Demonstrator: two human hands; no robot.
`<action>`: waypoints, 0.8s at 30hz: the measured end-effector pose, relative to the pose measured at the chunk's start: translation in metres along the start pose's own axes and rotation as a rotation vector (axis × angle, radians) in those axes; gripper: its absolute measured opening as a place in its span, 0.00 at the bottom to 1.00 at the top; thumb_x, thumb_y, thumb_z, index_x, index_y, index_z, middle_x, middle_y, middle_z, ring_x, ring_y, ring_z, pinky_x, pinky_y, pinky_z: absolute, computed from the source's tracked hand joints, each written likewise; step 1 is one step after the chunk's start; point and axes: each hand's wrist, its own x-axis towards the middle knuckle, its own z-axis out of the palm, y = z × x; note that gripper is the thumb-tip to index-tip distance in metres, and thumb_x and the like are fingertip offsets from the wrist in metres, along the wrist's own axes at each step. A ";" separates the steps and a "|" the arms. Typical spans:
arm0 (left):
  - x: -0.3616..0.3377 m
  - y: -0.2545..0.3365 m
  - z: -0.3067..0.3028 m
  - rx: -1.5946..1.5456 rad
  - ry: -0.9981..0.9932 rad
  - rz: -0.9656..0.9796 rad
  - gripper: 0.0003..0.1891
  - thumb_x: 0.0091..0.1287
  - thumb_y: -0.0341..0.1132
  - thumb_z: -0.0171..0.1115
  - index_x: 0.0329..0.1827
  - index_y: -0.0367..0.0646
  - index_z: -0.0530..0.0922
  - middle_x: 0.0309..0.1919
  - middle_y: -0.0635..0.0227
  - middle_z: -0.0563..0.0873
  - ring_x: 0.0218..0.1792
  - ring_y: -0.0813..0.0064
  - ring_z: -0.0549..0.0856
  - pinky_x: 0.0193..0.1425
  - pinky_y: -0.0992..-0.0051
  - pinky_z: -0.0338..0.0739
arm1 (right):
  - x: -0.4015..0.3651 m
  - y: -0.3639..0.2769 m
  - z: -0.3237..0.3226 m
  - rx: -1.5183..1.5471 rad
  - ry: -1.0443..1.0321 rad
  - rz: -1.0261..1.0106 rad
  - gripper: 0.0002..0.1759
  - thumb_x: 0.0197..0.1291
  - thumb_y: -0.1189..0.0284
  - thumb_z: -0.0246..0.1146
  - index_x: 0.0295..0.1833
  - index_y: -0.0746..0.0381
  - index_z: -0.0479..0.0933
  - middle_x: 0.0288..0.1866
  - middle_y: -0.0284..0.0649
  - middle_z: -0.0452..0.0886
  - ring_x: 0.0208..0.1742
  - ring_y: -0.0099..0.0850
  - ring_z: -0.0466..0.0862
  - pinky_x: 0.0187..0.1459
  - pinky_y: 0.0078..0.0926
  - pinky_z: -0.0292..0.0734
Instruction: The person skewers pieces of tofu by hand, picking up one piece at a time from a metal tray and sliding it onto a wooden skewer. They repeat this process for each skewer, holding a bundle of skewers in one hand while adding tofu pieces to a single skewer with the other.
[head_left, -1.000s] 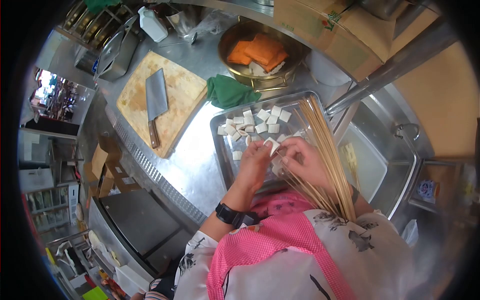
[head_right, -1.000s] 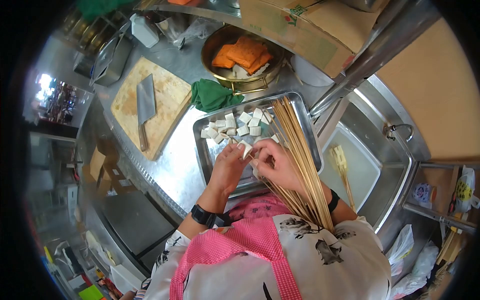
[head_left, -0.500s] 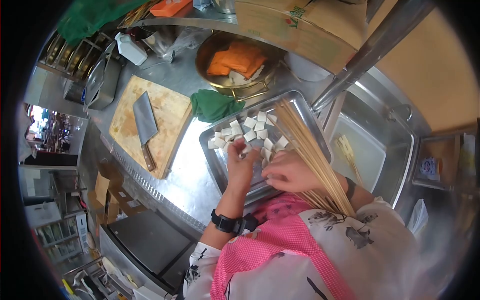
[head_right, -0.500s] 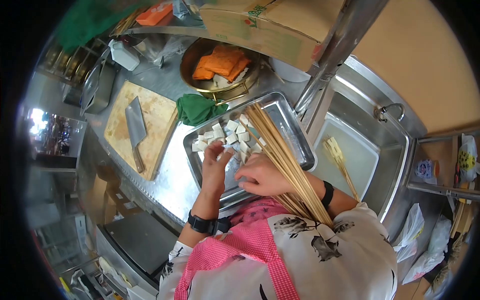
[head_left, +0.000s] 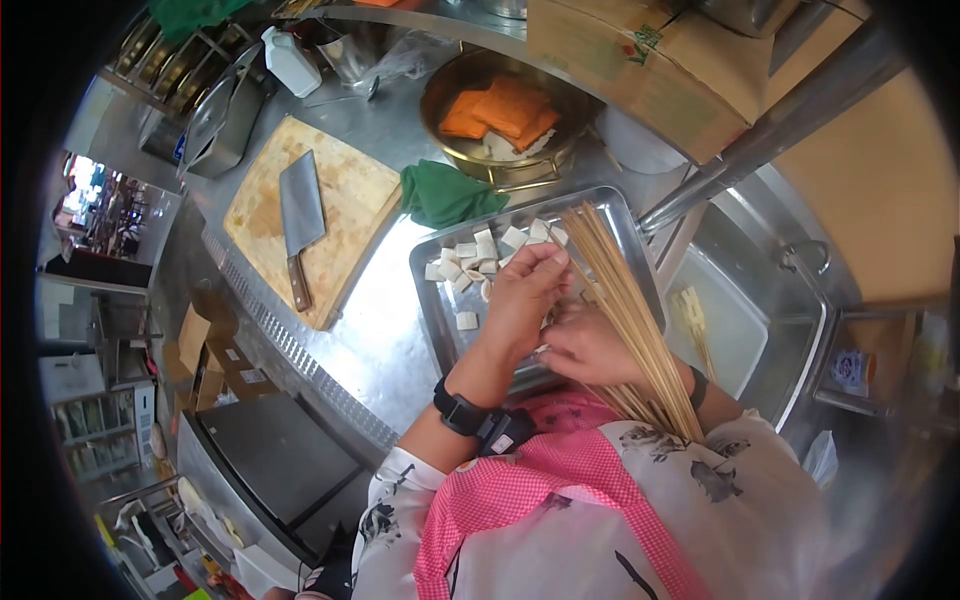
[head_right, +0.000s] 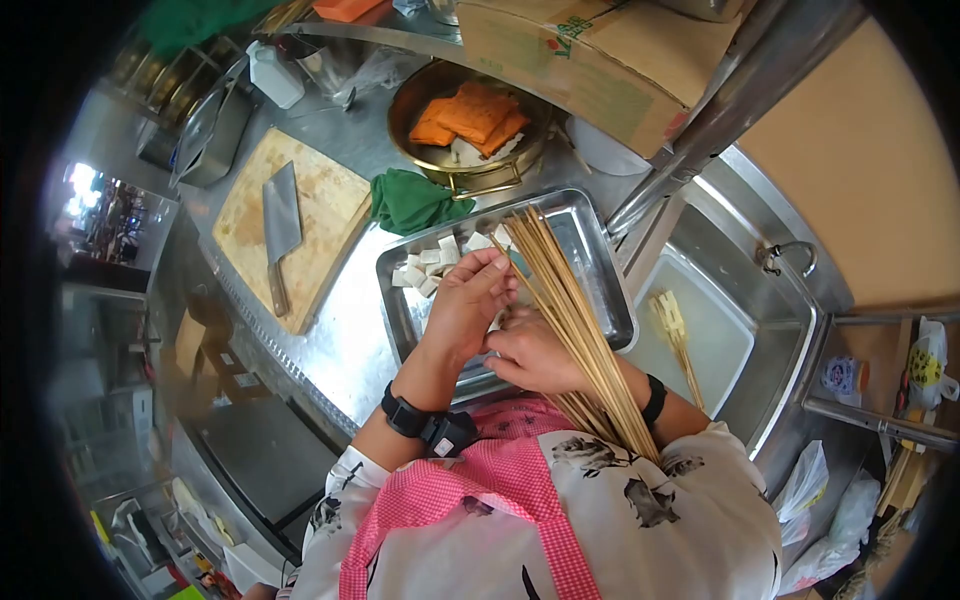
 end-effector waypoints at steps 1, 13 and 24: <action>-0.001 0.002 -0.002 -0.032 -0.039 0.007 0.07 0.64 0.32 0.60 0.42 0.43 0.74 0.34 0.70 0.79 0.36 0.77 0.79 0.43 0.76 0.74 | 0.001 -0.001 -0.001 0.014 -0.005 -0.004 0.10 0.52 0.68 0.61 0.38 0.62 0.78 0.31 0.47 0.75 0.37 0.44 0.75 0.39 0.41 0.69; -0.041 0.003 -0.079 0.064 -0.087 -0.048 0.04 0.63 0.31 0.59 0.38 0.44 0.74 0.30 0.71 0.79 0.33 0.76 0.80 0.43 0.75 0.73 | -0.003 0.006 -0.001 0.409 0.153 0.039 0.10 0.61 0.71 0.54 0.41 0.65 0.78 0.22 0.38 0.78 0.34 0.34 0.78 0.41 0.33 0.70; -0.035 -0.018 -0.147 2.067 0.300 0.509 0.18 0.46 0.26 0.61 0.44 0.41 0.76 0.43 0.59 0.79 0.44 0.58 0.79 0.53 0.61 0.70 | 0.006 -0.002 -0.004 0.112 0.035 0.105 0.09 0.55 0.69 0.60 0.31 0.64 0.77 0.25 0.44 0.78 0.34 0.42 0.78 0.42 0.38 0.71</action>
